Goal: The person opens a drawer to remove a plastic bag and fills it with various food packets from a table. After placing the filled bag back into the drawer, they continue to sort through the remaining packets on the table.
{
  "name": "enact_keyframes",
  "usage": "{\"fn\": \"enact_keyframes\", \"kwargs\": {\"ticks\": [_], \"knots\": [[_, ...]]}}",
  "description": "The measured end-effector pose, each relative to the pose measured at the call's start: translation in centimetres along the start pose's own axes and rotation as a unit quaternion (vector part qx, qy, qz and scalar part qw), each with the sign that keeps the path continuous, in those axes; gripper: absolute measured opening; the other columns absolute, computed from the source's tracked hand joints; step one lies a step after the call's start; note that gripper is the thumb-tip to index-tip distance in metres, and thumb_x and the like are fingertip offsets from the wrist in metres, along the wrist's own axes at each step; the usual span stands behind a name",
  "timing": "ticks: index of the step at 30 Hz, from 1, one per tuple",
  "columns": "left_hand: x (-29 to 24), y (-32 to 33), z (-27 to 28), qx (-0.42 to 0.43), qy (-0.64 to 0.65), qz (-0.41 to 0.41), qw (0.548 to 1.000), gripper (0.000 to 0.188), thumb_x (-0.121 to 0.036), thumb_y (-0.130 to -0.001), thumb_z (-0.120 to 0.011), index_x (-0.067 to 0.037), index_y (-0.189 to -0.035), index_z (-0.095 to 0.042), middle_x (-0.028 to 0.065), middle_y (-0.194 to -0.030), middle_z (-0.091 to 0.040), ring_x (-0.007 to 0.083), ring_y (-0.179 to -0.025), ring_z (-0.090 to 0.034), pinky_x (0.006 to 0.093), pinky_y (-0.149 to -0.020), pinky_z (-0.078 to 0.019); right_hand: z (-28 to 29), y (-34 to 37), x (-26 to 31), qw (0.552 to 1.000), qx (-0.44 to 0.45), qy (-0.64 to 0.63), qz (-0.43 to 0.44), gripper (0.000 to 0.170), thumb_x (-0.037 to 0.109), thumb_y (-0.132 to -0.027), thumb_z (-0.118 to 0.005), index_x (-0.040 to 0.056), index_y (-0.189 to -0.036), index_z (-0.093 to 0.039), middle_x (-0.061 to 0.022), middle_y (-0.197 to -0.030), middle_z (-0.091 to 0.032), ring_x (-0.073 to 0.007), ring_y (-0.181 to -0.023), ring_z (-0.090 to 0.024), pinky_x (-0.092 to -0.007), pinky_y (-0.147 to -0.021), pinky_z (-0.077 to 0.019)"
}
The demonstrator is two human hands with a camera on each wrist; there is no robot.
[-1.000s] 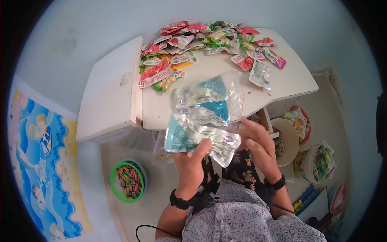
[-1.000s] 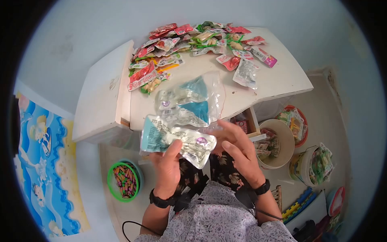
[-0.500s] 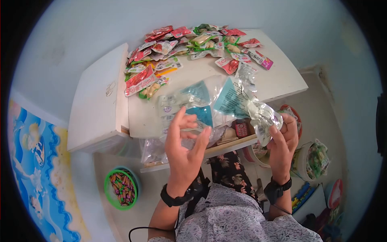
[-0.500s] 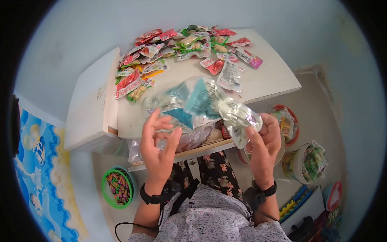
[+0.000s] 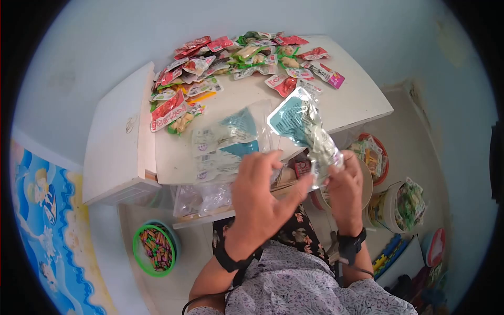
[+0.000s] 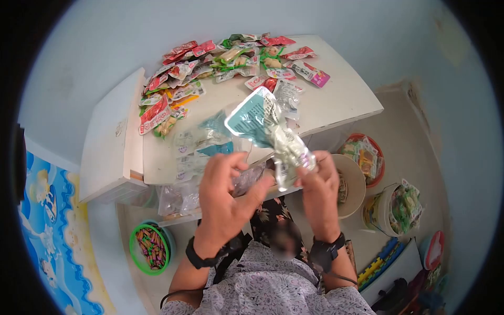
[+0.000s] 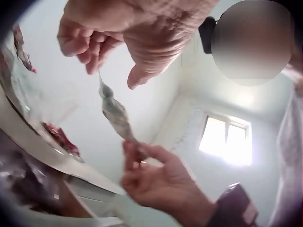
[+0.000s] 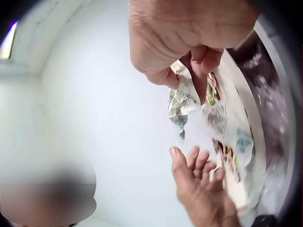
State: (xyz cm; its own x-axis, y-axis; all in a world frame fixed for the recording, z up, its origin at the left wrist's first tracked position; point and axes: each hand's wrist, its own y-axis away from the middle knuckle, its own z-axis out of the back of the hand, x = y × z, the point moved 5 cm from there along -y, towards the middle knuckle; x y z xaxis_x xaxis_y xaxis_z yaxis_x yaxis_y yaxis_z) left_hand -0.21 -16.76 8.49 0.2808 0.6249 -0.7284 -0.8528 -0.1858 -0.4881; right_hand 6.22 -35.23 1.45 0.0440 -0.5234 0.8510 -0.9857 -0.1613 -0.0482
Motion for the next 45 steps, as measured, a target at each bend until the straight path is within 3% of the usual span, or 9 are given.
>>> {"fn": "enact_keyframes", "kwargs": {"ticks": [4, 8, 12, 16, 20, 23, 26, 37, 45], "knots": [[0.5, 0.7, -1.0, -0.010, 0.116, 0.054, 0.992, 0.040, -0.017, -0.089, -0.081, 0.001, -0.120, -0.063, 0.0163, -0.101, -0.065, 0.0344, -0.089, -0.064, 0.0398, -0.078, -0.0519, -4.0, 2.6, -2.1, 0.992, 0.093, -0.069, -0.045, 0.021, 0.000, -0.092, -0.075, 0.0068, -0.104, -0.058, -0.0015, -0.103, -0.069, -0.0094, -0.096, -0.066, -0.0285, -0.088, -0.0540], [1.2, 0.0, 0.6, 0.033, 0.220, 0.106, 0.969, 0.028, -0.008, -0.097, -0.073, 0.003, -0.121, -0.063, 0.0126, -0.105, -0.071, 0.0184, -0.092, -0.068, 0.0314, -0.082, -0.0537, -2.4, 1.3, -0.1, 0.979, 0.159, 0.122, -0.041, 0.022, 0.004, -0.094, -0.076, 0.0037, -0.111, -0.062, -0.0048, -0.107, -0.072, -0.0116, -0.093, -0.067, -0.0290, -0.088, -0.0542], [0.9, -0.1, 2.2, 0.160, 0.198, 0.102, 0.962, 0.023, -0.006, -0.098, -0.070, 0.003, -0.118, -0.066, 0.0112, -0.104, -0.073, 0.0147, -0.096, -0.069, 0.0295, -0.084, -0.0535, -0.5, -0.9, 3.9, 0.986, 0.127, 0.091, 0.060, 0.049, 0.022, -0.093, -0.078, -0.0039, -0.129, -0.056, -0.0105, -0.114, -0.070, -0.0146, -0.096, -0.067, -0.0286, -0.084, -0.0529], [0.0, -0.5, 2.3, 0.288, 0.154, -0.043, 0.944, 0.021, -0.006, -0.093, -0.074, -0.001, -0.113, -0.073, 0.0085, -0.102, -0.072, 0.0151, -0.084, -0.068, 0.0289, -0.076, -0.0514, -1.8, -0.2, 5.6, 0.947, 0.183, 0.261, -0.026, 0.029, 0.020, -0.091, -0.081, -0.0001, -0.109, -0.070, -0.0033, -0.098, -0.070, -0.0077, -0.089, -0.062, -0.0241, -0.076, -0.0484], [0.6, -0.4, 2.5, 0.195, 0.137, 0.067, 0.969, 0.035, -0.015, -0.089, -0.081, -0.002, -0.119, -0.070, 0.0093, -0.094, -0.070, 0.0249, -0.073, -0.063, 0.0348, -0.071, -0.0503, 0.3, -0.4, 5.4, 0.965, 0.090, 0.245, 0.010, 0.012, 0.012, -0.093, -0.080, 0.0020, -0.093, -0.074, 0.0022, -0.084, -0.070, -0.0045, -0.079, -0.061, -0.0221, -0.072, -0.0469], [1.5, -1.2, 3.4, -0.032, -0.120, -0.036, 0.992, 0.041, -0.022, -0.086, -0.085, -0.001, -0.117, -0.066, 0.0081, -0.086, -0.064, 0.0255, -0.070, -0.059, 0.0369, -0.068, -0.0492, 2.1, -1.5, 5.7, 0.982, -0.019, 0.175, 0.074, 0.009, 0.012, -0.098, -0.074, 0.0030, -0.097, -0.074, 0.0013, -0.088, -0.072, -0.0034, -0.078, -0.062, -0.0232, -0.072, -0.0489], [1.3, -2.1, 2.7, -0.091, -0.202, -0.072, 0.972, 0.040, -0.027, -0.085, -0.085, -0.002, -0.107, -0.064, 0.0076, -0.081, -0.059, 0.0253, -0.071, -0.058, 0.0390, -0.066, -0.0488, 3.0, -3.0, 5.8, 0.981, -0.055, 0.150, 0.111, 0.010, 0.011, -0.102, -0.070, 0.0016, -0.100, -0.073, 0.0012, -0.091, -0.073, -0.0032, -0.079, -0.062, -0.0224, -0.073, -0.0492], [3.5, -3.7, -0.5, -0.055, -0.188, -0.025, 0.980, 0.013, -0.012, -0.092, -0.067, -0.003, -0.092, -0.057, 0.0134, -0.085, -0.066, 0.0375, -0.075, -0.067, 0.0494, -0.063, -0.0525, -0.8, -6.9, 1.2, 0.984, 0.037, 0.162, 0.071, 0.015, 0.012, -0.101, -0.071, 0.0002, -0.092, -0.067, 0.0034, -0.085, -0.066, -0.0003, -0.075, -0.054, -0.0203, -0.064, -0.0446], [2.0, -3.6, 0.0, -0.077, -0.151, -0.033, 0.985, 0.010, -0.009, -0.095, -0.067, -0.006, -0.094, -0.057, 0.0146, -0.080, -0.067, 0.0372, -0.066, -0.066, 0.0461, -0.057, -0.0499, -4.9, -7.8, -2.2, 0.976, 0.135, 0.147, -0.083, 0.016, 0.013, -0.101, -0.070, -0.0019, -0.099, -0.066, -0.0014, -0.077, -0.068, -0.0027, -0.057, -0.053, -0.0207, -0.050, -0.0396]]}}
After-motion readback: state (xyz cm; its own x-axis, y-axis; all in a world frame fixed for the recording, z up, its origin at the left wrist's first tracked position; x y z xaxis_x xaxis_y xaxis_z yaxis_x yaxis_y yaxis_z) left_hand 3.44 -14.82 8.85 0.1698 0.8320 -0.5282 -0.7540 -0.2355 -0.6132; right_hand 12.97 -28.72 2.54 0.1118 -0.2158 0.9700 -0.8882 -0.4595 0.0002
